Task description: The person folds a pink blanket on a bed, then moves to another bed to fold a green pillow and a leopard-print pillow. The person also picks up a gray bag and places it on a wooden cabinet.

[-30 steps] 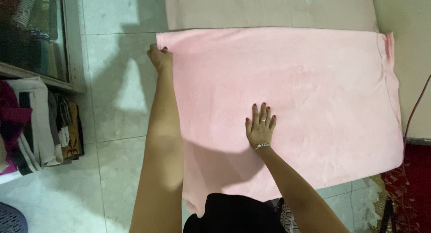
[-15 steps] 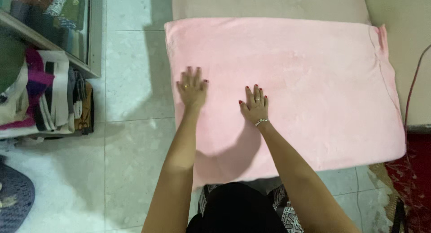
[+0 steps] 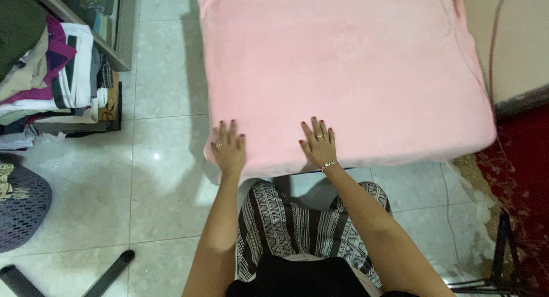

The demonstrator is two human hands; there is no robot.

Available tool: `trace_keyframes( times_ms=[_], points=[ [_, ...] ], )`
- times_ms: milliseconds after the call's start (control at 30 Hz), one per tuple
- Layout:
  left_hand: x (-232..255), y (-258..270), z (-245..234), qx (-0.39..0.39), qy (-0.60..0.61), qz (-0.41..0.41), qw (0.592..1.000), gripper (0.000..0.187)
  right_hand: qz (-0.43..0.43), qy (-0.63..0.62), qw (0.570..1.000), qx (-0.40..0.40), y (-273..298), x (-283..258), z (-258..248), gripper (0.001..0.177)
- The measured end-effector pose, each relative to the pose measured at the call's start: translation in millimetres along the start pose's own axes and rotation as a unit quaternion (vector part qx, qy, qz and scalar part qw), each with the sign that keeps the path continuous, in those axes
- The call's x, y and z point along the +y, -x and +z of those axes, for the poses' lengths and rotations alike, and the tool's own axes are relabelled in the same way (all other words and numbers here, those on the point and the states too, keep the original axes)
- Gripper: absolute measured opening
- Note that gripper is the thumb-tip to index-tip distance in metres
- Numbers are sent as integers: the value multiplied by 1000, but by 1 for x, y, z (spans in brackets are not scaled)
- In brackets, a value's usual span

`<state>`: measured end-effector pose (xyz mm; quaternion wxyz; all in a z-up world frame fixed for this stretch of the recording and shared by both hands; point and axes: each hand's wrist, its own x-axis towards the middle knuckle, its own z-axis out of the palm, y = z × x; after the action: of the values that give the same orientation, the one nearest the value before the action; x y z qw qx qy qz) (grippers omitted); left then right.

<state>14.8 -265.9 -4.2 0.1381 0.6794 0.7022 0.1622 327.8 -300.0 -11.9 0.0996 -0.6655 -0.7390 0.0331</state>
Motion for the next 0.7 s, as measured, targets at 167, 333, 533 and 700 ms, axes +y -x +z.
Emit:
trace_keyframes(
  times_ms=[167, 333, 533, 700],
  points=[
    [-32, 20, -6, -9, -11, -154, 988, 62, -54, 14, 998, -32, 45, 33, -3, 69],
    [1, 30, 7, 139, -95, -46, 985, 74, -61, 30, 992, -103, 80, 60, -14, 88],
    [46, 58, 4, -49, 11, -19, 999, 72, -31, 12, 991, -131, 106, 64, -27, 76],
    [25, 79, -3, -1, -11, -33, 999, 68, 86, 6, 982, -169, 126, 94, -47, 42]
  ],
)
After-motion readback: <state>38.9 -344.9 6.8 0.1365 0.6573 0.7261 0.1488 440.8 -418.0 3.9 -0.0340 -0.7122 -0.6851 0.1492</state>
